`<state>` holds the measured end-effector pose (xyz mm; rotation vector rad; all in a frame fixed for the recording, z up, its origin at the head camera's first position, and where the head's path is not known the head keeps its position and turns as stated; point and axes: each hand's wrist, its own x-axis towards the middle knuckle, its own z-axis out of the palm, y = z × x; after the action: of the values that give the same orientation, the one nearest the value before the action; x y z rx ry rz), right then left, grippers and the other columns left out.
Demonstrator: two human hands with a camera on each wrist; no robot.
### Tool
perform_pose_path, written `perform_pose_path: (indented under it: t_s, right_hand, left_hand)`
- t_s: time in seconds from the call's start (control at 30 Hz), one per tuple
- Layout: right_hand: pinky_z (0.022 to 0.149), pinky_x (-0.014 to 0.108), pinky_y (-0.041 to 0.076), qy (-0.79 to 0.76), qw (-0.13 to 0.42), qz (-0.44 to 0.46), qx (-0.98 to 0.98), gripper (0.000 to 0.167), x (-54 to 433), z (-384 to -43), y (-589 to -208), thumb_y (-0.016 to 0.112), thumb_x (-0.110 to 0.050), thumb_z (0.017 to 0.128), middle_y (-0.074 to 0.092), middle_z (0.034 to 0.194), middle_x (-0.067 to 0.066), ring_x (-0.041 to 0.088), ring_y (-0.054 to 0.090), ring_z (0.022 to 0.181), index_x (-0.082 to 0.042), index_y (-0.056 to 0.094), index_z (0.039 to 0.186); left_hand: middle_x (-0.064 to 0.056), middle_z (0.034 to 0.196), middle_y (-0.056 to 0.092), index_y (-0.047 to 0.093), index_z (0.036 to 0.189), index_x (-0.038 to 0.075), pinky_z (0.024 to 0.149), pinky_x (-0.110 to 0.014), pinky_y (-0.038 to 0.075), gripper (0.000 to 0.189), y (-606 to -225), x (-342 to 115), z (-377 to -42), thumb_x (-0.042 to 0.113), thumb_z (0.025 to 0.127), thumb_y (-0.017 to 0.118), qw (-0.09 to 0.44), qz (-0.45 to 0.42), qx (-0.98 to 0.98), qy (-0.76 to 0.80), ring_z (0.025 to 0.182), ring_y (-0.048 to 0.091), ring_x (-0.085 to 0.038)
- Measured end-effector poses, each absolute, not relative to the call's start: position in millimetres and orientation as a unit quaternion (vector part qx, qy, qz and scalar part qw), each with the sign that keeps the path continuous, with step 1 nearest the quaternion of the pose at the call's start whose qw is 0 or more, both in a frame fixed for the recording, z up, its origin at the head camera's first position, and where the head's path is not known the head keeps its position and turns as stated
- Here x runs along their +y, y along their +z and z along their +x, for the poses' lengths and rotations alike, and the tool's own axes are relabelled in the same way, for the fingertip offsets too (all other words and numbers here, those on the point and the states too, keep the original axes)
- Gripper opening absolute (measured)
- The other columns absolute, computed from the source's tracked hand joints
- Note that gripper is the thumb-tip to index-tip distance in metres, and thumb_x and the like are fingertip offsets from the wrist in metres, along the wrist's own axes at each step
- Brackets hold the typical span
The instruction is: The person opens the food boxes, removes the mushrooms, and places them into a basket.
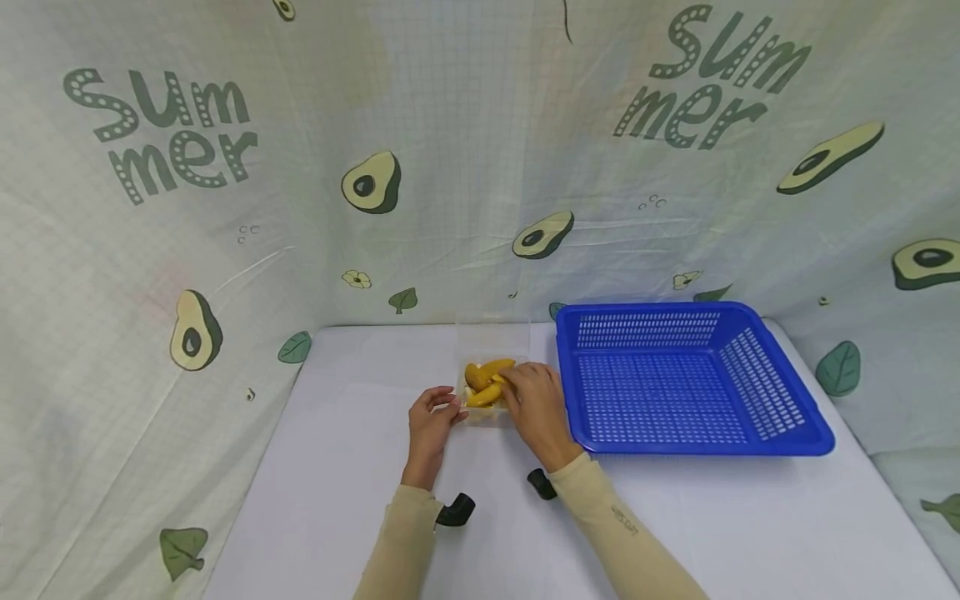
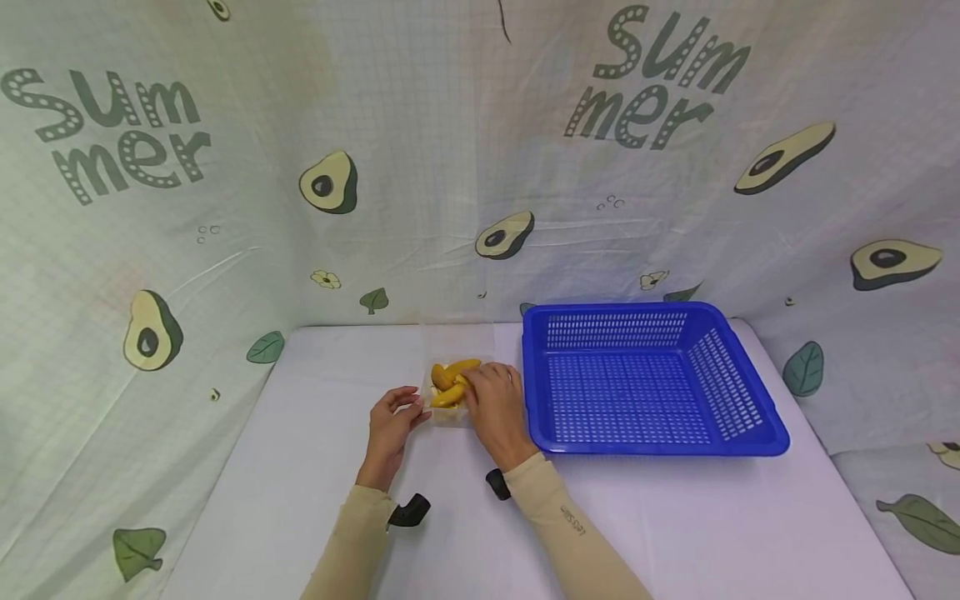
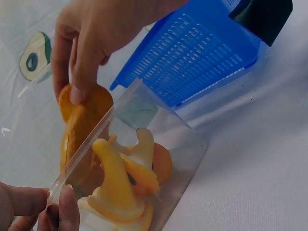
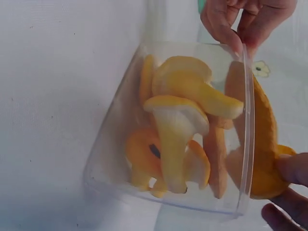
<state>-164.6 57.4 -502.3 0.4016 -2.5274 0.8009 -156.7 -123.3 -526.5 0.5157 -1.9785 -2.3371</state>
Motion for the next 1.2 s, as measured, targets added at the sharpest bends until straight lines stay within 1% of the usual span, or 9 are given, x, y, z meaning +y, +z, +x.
perform_pose_path:
  t_s: [0.17, 0.3, 0.6, 0.77, 0.9, 1.07, 1.2]
  right_hand:
    - [0.101, 0.049, 0.051, 0.299, 0.325, 0.167, -0.882, 0.02, 60.2, -165.7, -499.6, 0.083, -0.005, 0.091, 0.078, 0.109, 0.007, 0.031, 0.067, 0.108, -0.008, 0.082, 0.111]
    - [0.099, 0.049, 0.051, 0.301, 0.358, 0.182, -0.865, 0.021, 63.3, -163.1, -492.4, 0.082, -0.003, 0.091, 0.078, 0.112, 0.008, 0.031, 0.067, 0.109, -0.008, 0.082, 0.112]
    - [0.098, 0.051, 0.05, 0.318, 0.39, 0.185, -0.844, 0.023, 80.0, -156.8, -469.0, 0.082, -0.001, 0.089, 0.078, 0.112, 0.01, 0.034, 0.067, 0.108, -0.006, 0.082, 0.111]
    - [0.098, 0.054, 0.048, 0.331, 0.404, 0.17, -0.836, 0.023, 97.7, -157.1, -457.6, 0.083, 0.001, 0.088, 0.078, 0.112, 0.012, 0.037, 0.066, 0.108, -0.004, 0.082, 0.111]
    - [0.1, 0.056, 0.047, 0.336, 0.394, 0.146, -0.843, 0.024, 116.2, -157.4, -450.2, 0.082, 0.001, 0.09, 0.077, 0.114, 0.014, 0.039, 0.066, 0.109, -0.002, 0.081, 0.113]
    - [0.102, 0.059, 0.046, 0.339, 0.374, 0.109, -0.856, 0.025, 139.5, -160.7, -444.8, 0.081, -0.001, 0.092, 0.077, 0.116, 0.017, 0.041, 0.065, 0.11, -0.002, 0.08, 0.117]
    - [0.104, 0.061, 0.045, 0.342, 0.366, 0.085, -0.861, 0.025, 156.7, -164.9, -442.0, 0.079, 0.0, 0.093, 0.076, 0.116, 0.02, 0.043, 0.065, 0.11, 0.0, 0.079, 0.118]
  left_hand:
    - [-0.012, 0.104, 0.058, 0.058, 0.129, -0.015, 0.073, -0.025, 0.066, 0.033, -527.0, -123.7, -156.4, -0.012, 0.097, 0.064, 0.017, 0.17, -0.634, -0.754, 0.077, 0.063, -0.014]
    - [-0.012, 0.103, 0.058, 0.057, 0.13, -0.015, 0.073, -0.025, 0.066, 0.034, -527.2, -124.0, -155.9, -0.012, 0.097, 0.065, 0.014, 0.173, -0.634, -0.753, 0.076, 0.064, -0.014]
    - [-0.011, 0.103, 0.058, 0.06, 0.129, -0.013, 0.073, -0.024, 0.066, 0.031, -526.8, -123.7, -156.4, -0.011, 0.098, 0.064, 0.011, 0.182, -0.641, -0.745, 0.075, 0.064, -0.013]
    - [-0.011, 0.101, 0.058, 0.059, 0.128, -0.014, 0.073, -0.024, 0.066, 0.031, -527.3, -123.5, -156.4, -0.012, 0.098, 0.064, 0.016, 0.179, -0.639, -0.748, 0.072, 0.064, -0.013]
    - [-0.011, 0.099, 0.058, 0.059, 0.128, -0.014, 0.072, -0.025, 0.066, 0.031, -528.3, -123.8, -156.9, -0.012, 0.097, 0.065, 0.018, 0.177, -0.637, -0.75, 0.071, 0.064, -0.013]
    - [-0.011, 0.101, 0.058, 0.06, 0.128, -0.012, 0.076, -0.029, 0.067, 0.031, -528.9, -123.8, -157.1, -0.011, 0.098, 0.066, 0.013, 0.18, -0.639, -0.748, 0.071, 0.065, -0.014]
    - [-0.011, 0.101, 0.059, 0.06, 0.128, -0.012, 0.076, -0.029, 0.067, 0.032, -528.9, -123.4, -157.2, -0.011, 0.097, 0.066, 0.012, 0.179, -0.641, -0.746, 0.072, 0.065, -0.014]
